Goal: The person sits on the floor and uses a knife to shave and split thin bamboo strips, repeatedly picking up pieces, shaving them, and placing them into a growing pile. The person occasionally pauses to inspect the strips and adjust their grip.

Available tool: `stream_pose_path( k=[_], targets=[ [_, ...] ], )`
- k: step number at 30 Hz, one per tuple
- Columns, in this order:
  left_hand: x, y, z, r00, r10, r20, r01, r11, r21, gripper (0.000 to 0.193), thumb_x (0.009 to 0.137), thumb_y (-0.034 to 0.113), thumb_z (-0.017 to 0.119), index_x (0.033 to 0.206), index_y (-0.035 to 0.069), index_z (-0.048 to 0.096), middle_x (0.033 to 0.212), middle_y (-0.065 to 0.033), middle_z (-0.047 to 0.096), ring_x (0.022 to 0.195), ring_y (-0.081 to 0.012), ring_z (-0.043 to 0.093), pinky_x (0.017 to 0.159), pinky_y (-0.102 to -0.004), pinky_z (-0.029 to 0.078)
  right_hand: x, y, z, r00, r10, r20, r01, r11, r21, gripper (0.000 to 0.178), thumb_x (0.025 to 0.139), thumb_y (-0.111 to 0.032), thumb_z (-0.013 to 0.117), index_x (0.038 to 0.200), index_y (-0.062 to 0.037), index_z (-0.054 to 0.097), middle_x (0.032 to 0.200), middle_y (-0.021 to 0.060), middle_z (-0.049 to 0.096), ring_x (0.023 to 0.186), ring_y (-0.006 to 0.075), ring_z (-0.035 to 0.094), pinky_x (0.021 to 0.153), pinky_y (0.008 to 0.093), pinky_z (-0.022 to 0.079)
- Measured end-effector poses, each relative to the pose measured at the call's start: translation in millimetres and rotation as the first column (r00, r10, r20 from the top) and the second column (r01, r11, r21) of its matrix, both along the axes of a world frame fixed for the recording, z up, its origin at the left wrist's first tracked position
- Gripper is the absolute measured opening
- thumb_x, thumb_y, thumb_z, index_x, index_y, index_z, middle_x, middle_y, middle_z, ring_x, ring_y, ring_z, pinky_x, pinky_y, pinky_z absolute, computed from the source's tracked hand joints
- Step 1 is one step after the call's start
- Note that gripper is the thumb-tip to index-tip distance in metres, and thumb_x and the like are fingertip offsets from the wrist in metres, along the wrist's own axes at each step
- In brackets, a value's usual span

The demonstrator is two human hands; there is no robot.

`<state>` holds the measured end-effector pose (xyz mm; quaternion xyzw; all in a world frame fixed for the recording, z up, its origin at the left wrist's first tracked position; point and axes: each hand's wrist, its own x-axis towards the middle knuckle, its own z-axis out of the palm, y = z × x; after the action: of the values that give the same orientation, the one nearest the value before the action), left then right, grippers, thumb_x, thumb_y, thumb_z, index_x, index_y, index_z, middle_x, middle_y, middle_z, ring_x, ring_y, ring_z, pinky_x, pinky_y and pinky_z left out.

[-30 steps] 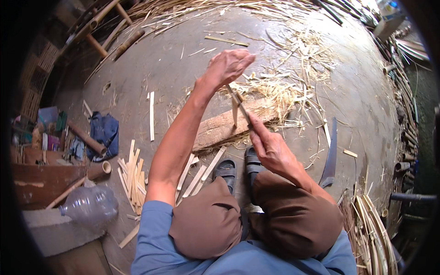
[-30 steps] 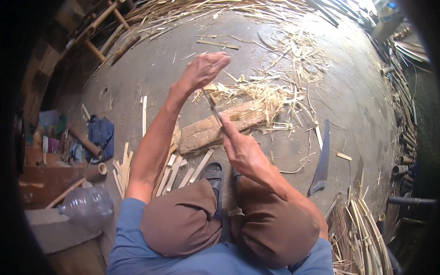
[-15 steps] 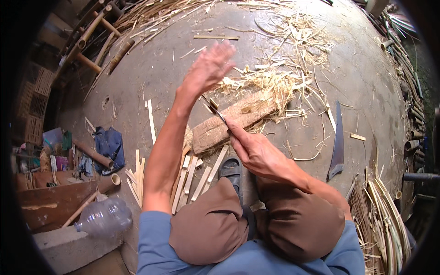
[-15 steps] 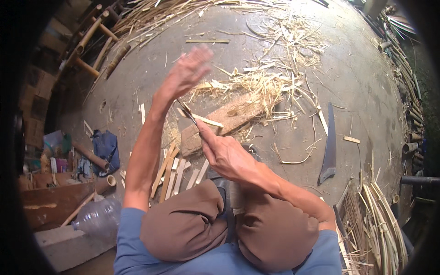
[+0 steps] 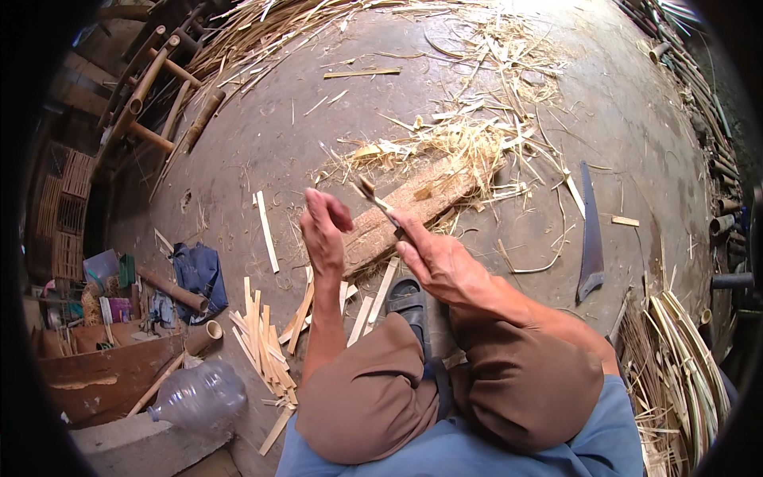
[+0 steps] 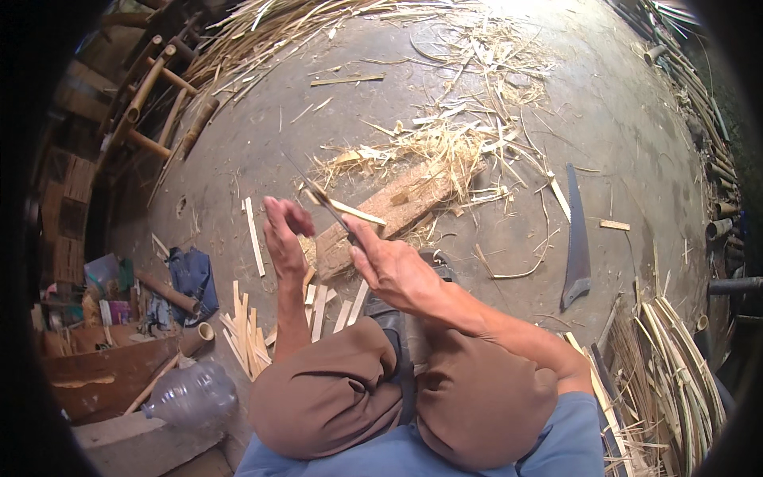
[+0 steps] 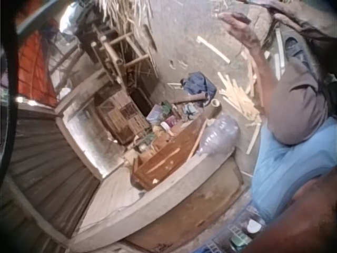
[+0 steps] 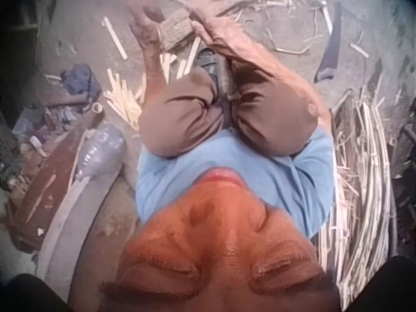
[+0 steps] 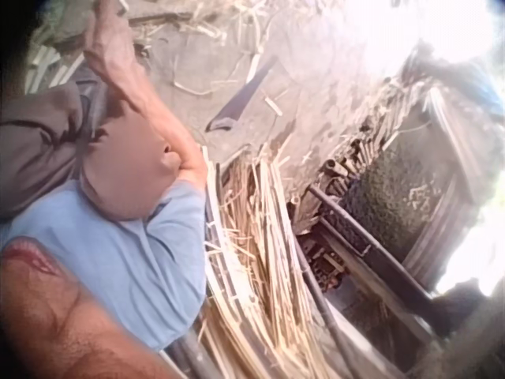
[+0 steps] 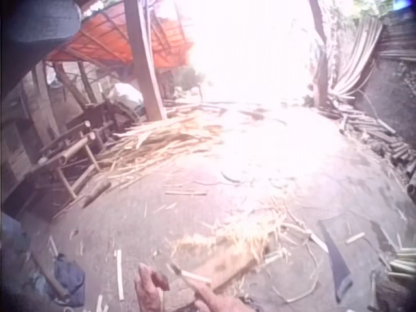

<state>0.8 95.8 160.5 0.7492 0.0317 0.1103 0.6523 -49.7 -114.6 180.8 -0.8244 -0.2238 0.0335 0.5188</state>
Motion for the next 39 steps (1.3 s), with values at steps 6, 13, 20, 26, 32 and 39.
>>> stream_pose_path(
  k=[6,13,20,26,32,39],
  targets=[
    [-25,-26,18,0.998,0.063,0.016,-0.065,0.957,0.283,0.056,0.109,0.04,0.034,0.081,-0.002,0.059,0.061,-0.007,0.058,0.058,-0.0162,0.057,0.057,-0.0318,0.046,-10,12,-18,0.995,0.058,-0.086,-0.056,0.998,0.025,0.026,0.101,-0.022,0.055,0.105,-0.0021,0.038,0.063,0.0238,0.052,0.06,0.0467,0.058,0.051,0.0529,0.039],
    [-28,-29,5,0.977,0.132,0.165,-0.188,0.903,0.387,0.051,0.11,0.03,0.034,0.078,-0.002,0.058,0.061,-0.0094,0.06,0.054,-0.0171,0.059,0.053,-0.0324,0.046,-7,8,-14,0.962,0.155,-0.226,-0.12,0.98,0.158,0.024,0.104,-0.022,0.048,0.101,-0.0009,0.038,0.063,0.0236,0.052,0.058,0.0436,0.055,0.055,0.0504,0.04],
    [-21,-31,-2,0.985,0.065,0.157,-0.115,0.938,0.328,0.05,0.11,0.028,0.032,0.075,-0.001,0.055,0.059,-0.0085,0.057,0.052,-0.0175,0.056,0.051,-0.0339,0.043,-9,-1,-4,0.859,0.207,-0.468,-0.064,0.951,0.304,0.027,0.107,-0.026,0.043,0.094,-0.0024,0.043,0.065,0.0116,0.041,0.06,0.0228,0.04,0.059,0.04,0.039],
    [-19,-37,14,0.994,0.042,0.102,-0.082,0.9,0.427,0.052,0.109,0.029,0.032,0.074,-0.001,0.056,0.058,-0.009,0.057,0.052,-0.0193,0.058,0.052,-0.0354,0.044,-13,-2,-1,0.927,0.089,-0.363,-0.016,0.98,0.198,0.031,0.108,-0.03,0.04,0.09,-0.0044,0.042,0.065,0.0025,0.039,0.062,0.0122,0.04,0.056,0.0338,0.038],
    [-16,-37,8,0.995,0.026,0.099,-0.065,0.909,0.411,0.056,0.109,0.033,0.03,0.078,-0.003,0.06,0.059,-0.0088,0.058,0.055,-0.0175,0.056,0.055,-0.0346,0.044,-13,-2,2,0.804,0.154,-0.574,0.033,0.953,0.302,0.033,0.108,-0.034,0.038,0.089,-0.0072,0.044,0.065,-0.0036,0.04,0.059,0.008,0.038,0.053,0.0283,0.036],
    [-15,-35,11,0.993,-0.01,0.114,-0.034,0.925,0.38,0.054,0.109,0.029,0.031,0.069,-0.001,0.051,0.057,-0.0101,0.053,0.05,-0.0227,0.053,0.052,-0.0383,0.042,-12,0,2,0.802,0.143,-0.58,0.037,0.957,0.288,0.033,0.108,-0.034,0.038,0.091,-0.0068,0.046,0.065,-0.0019,0.041,0.059,0.0089,0.04,0.054,0.0289,0.038]
  ],
)
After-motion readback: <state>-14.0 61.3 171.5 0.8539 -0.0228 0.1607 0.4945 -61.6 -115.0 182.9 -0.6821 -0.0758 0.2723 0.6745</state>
